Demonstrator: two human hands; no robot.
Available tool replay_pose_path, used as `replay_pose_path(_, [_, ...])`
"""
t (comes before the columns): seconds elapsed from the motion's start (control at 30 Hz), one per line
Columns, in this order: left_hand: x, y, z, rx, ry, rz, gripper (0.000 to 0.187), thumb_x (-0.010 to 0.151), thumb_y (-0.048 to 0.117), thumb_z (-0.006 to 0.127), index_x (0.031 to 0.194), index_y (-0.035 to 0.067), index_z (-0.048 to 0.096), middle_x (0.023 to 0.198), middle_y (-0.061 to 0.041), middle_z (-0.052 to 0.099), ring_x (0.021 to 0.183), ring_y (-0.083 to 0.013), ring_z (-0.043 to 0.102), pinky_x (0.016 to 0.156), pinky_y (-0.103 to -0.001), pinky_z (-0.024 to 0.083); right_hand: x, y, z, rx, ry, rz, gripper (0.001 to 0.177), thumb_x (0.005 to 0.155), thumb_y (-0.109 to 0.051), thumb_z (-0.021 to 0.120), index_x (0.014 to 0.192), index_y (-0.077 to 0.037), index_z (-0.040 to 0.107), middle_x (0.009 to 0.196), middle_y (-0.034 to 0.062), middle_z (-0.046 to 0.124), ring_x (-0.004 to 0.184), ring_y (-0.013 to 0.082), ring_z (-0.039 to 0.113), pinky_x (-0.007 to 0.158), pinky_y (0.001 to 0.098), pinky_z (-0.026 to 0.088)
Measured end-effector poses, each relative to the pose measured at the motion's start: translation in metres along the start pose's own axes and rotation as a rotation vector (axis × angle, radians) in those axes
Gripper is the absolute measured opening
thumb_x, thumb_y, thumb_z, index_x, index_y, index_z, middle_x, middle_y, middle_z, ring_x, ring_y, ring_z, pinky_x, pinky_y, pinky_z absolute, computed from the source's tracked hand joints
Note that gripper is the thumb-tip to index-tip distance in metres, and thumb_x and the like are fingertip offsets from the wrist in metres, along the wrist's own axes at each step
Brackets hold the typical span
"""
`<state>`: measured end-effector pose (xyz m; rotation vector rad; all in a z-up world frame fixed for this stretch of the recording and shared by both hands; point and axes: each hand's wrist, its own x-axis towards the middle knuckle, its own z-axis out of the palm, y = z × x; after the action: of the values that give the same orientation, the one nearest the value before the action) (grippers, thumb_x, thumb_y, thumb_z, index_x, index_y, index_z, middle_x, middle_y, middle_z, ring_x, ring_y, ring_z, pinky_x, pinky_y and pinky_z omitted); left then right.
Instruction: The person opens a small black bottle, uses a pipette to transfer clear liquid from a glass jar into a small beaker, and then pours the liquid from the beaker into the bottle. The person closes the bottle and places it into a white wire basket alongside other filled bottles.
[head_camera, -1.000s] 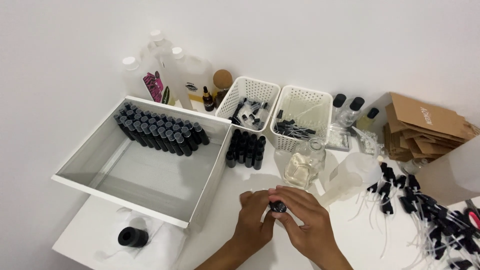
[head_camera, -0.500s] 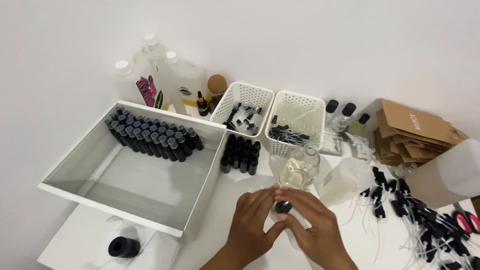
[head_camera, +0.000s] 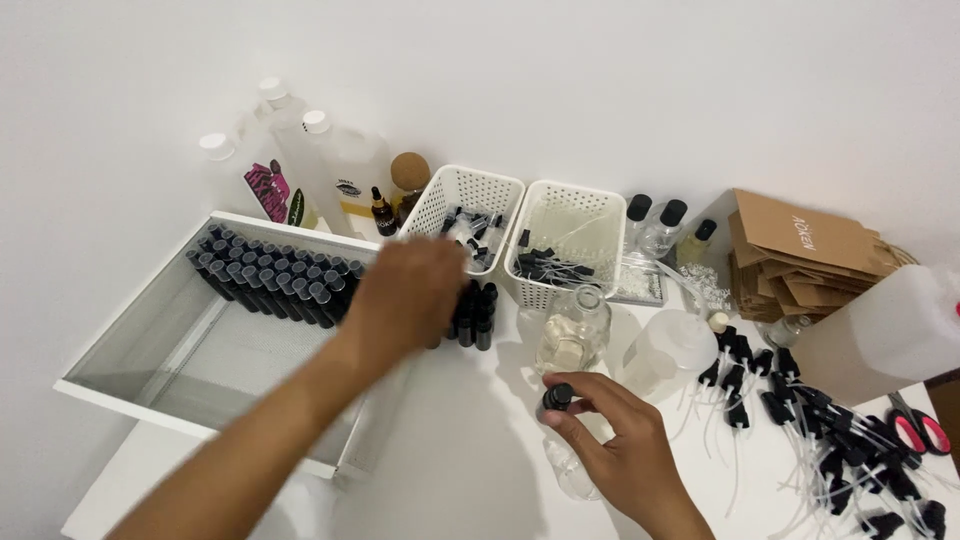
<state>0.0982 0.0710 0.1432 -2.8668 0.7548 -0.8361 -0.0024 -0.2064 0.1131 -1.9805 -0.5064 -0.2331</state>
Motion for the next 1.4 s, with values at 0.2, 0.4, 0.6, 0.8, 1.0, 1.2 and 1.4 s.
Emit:
replay_pose_path(0.2, [0.102, -0.059, 0.118, 0.182, -0.557, -0.222, 0.028, 0.083, 0.006, 0.069, 0.109, 0.015, 0.067, 0.1, -0.004, 0.069, 0.1, -0.0302, 0.066, 0.086, -0.047, 0.051, -0.002, -0.011, -0.004, 0.013, -0.058, -0.031, 0.029, 0.089, -0.021, 0.075, 0.117, -0.013, 0.076, 0.112, 0.002, 0.081, 0.085, 0.0153, 0.075, 0.077, 0.0282, 0.062])
replay_pose_path(0.4, [0.125, -0.063, 0.23, 0.134, -0.549, -0.383, 0.015, 0.093, 0.009, 0.061, 0.103, 0.018, 0.069, 0.099, -0.004, 0.069, 0.093, -0.0279, 0.068, 0.076, -0.04, 0.052, -0.004, -0.006, -0.003, -0.008, -0.1, 0.094, 0.032, 0.088, -0.022, 0.078, 0.119, -0.019, 0.078, 0.115, -0.0003, 0.08, 0.09, 0.0146, 0.075, 0.079, 0.0284, 0.061])
replay_pose_path(0.6, [0.12, -0.065, 0.243, -0.001, -0.75, -0.518, 0.014, 0.089, -0.001, 0.064, 0.091, 0.012, 0.068, 0.087, -0.002, 0.069, 0.077, -0.023, 0.067, 0.064, -0.033, 0.051, -0.001, -0.016, -0.008, -0.021, -0.131, 0.232, 0.032, 0.088, -0.03, 0.075, 0.118, -0.022, 0.079, 0.108, -0.0055, 0.082, 0.089, 0.0107, 0.078, 0.06, 0.0234, 0.057])
replay_pose_path(0.8, [0.119, -0.068, 0.26, -0.053, -0.762, -0.6, 0.022, 0.093, -0.001, 0.058, 0.105, 0.008, 0.074, 0.102, -0.007, 0.074, 0.092, -0.0281, 0.073, 0.07, -0.038, 0.059, -0.006, -0.012, -0.005, -0.039, -0.117, 0.184, 0.033, 0.088, -0.034, 0.075, 0.117, -0.022, 0.079, 0.106, -0.0061, 0.082, 0.085, 0.0126, 0.07, 0.054, 0.024, 0.053])
replay_pose_path(1.0, [0.125, -0.056, 0.225, -0.053, -0.818, -0.52, 0.028, 0.093, 0.012, 0.062, 0.12, 0.013, 0.067, 0.12, -0.008, 0.071, 0.114, -0.0308, 0.066, 0.097, -0.043, 0.049, -0.006, -0.008, -0.003, -0.018, -0.104, 0.079, 0.032, 0.09, -0.032, 0.074, 0.117, -0.016, 0.077, 0.107, -0.0021, 0.081, 0.083, 0.0154, 0.071, 0.079, 0.0281, 0.057])
replay_pose_path(1.2, [0.123, -0.063, 0.244, -0.128, -0.707, -0.608, 0.045, 0.092, 0.016, 0.065, 0.135, 0.01, 0.054, 0.132, -0.015, 0.058, 0.125, -0.0355, 0.055, 0.109, -0.048, 0.041, -0.006, -0.004, -0.002, -0.034, -0.117, 0.101, 0.033, 0.088, -0.03, 0.077, 0.118, -0.018, 0.078, 0.107, -0.0044, 0.08, 0.081, 0.0128, 0.066, 0.071, 0.0252, 0.054])
replay_pose_path(1.4, [0.123, -0.068, 0.265, -0.124, -0.757, -0.597, 0.032, 0.095, 0.008, 0.06, 0.127, 0.009, 0.066, 0.137, -0.015, 0.048, 0.117, -0.0382, 0.057, 0.099, -0.047, 0.051, -0.002, -0.019, -0.004, -0.035, -0.148, 0.343, 0.031, 0.085, -0.035, 0.076, 0.115, -0.028, 0.082, 0.104, -0.0092, 0.083, 0.088, 0.0077, 0.071, 0.032, 0.0273, 0.034])
